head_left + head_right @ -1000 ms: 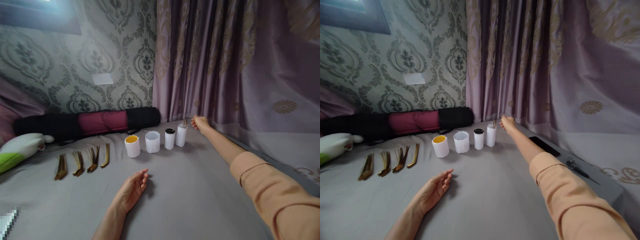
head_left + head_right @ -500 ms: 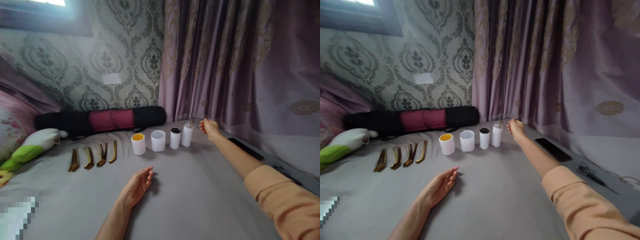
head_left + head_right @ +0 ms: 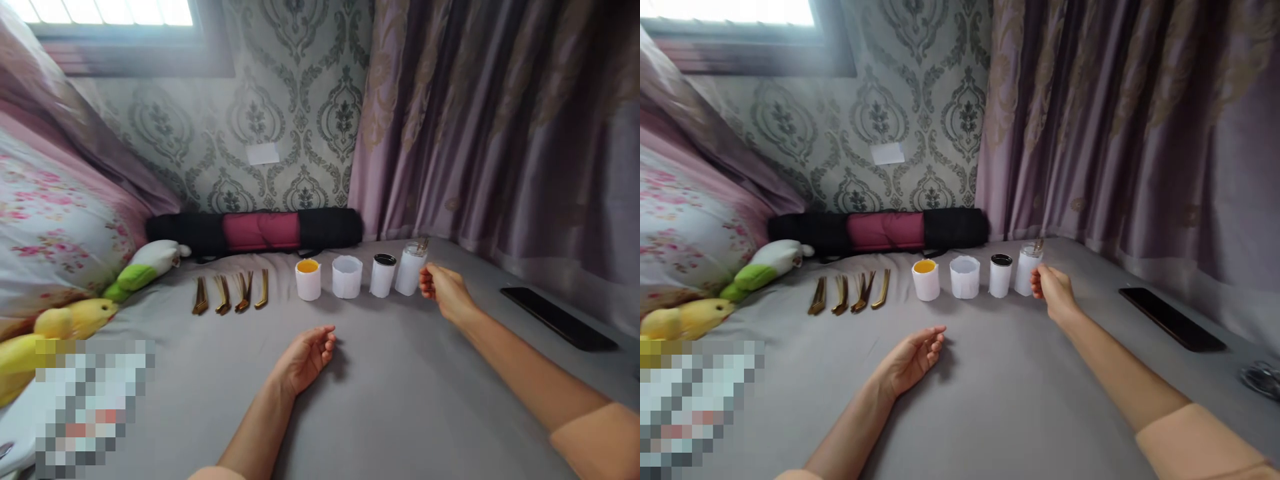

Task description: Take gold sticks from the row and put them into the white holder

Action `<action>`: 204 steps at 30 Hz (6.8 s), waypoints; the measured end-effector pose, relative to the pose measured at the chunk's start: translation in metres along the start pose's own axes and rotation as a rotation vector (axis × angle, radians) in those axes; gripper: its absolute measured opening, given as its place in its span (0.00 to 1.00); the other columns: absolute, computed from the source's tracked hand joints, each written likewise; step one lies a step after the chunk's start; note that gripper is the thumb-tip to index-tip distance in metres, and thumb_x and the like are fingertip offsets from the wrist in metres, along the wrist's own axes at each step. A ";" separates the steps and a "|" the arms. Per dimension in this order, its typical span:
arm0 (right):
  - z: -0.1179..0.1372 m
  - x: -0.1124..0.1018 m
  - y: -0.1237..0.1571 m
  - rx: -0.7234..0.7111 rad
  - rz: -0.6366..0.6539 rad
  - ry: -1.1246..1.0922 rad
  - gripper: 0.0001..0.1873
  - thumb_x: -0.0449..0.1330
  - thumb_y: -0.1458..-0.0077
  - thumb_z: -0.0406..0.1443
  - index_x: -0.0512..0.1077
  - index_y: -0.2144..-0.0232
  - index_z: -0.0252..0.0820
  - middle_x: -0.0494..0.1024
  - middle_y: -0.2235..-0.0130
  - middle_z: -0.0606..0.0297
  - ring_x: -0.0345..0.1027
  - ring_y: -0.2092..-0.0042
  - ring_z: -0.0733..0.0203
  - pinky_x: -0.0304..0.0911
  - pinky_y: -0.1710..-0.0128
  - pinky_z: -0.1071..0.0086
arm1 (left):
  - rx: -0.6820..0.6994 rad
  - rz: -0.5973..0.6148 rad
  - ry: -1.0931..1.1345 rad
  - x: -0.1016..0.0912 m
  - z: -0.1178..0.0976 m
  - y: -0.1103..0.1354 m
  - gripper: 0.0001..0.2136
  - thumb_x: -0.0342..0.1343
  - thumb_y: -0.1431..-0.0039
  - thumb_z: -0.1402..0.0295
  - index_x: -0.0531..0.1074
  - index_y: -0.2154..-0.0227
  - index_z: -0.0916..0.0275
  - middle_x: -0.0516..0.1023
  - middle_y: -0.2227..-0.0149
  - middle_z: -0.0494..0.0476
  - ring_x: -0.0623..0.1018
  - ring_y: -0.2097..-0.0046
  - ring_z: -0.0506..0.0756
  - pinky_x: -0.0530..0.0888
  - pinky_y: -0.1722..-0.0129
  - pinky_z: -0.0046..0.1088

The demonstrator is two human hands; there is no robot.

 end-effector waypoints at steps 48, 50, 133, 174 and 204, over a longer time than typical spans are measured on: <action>-0.084 0.119 0.066 -0.003 0.389 0.073 0.19 0.49 0.54 0.49 0.65 0.76 0.39 0.64 0.80 0.70 0.56 0.82 0.72 0.51 0.88 0.79 | 0.153 -0.246 -0.193 -0.017 -0.030 -0.005 0.04 0.54 0.52 0.76 0.66 0.71 0.69 0.69 0.77 0.52 0.66 0.80 0.42 0.63 0.82 0.16; -0.083 0.119 0.067 0.002 0.396 0.079 0.19 0.49 0.54 0.49 0.65 0.76 0.39 0.64 0.80 0.70 0.56 0.82 0.72 0.50 0.88 0.79 | 0.173 -0.279 -0.231 -0.022 -0.037 -0.007 0.04 0.54 0.52 0.75 0.66 0.72 0.69 0.69 0.78 0.52 0.66 0.81 0.42 0.62 0.82 0.16; -0.084 0.120 0.067 -0.059 0.414 0.109 0.20 0.48 0.53 0.50 0.66 0.76 0.39 0.65 0.81 0.68 0.57 0.82 0.70 0.50 0.88 0.78 | 0.416 -0.930 -2.018 -0.078 -0.176 -0.003 0.08 0.50 0.53 0.71 0.71 0.69 0.63 0.71 0.64 0.60 0.71 0.61 0.56 0.66 0.63 0.26; -0.086 0.120 0.065 -0.069 0.398 0.146 0.20 0.47 0.53 0.49 0.66 0.77 0.39 0.65 0.81 0.68 0.58 0.83 0.70 0.49 0.88 0.78 | 0.389 -0.935 -2.056 -0.075 -0.175 -0.003 0.09 0.47 0.51 0.70 0.72 0.70 0.63 0.73 0.63 0.61 0.72 0.60 0.56 0.66 0.66 0.26; -0.079 0.120 0.065 -0.111 0.401 0.151 0.19 0.48 0.52 0.48 0.66 0.78 0.38 0.65 0.82 0.68 0.57 0.83 0.70 0.52 0.85 0.77 | 0.295 -0.997 -1.859 -0.082 -0.181 0.002 0.12 0.49 0.53 0.67 0.76 0.68 0.58 0.76 0.63 0.61 0.74 0.61 0.57 0.67 0.68 0.26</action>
Point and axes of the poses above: each hand's wrist, its own y-axis away from the middle knuckle, its own x-axis out of the palm, z = x × y, the point moved 8 cm from there along -y, towards the middle knuckle
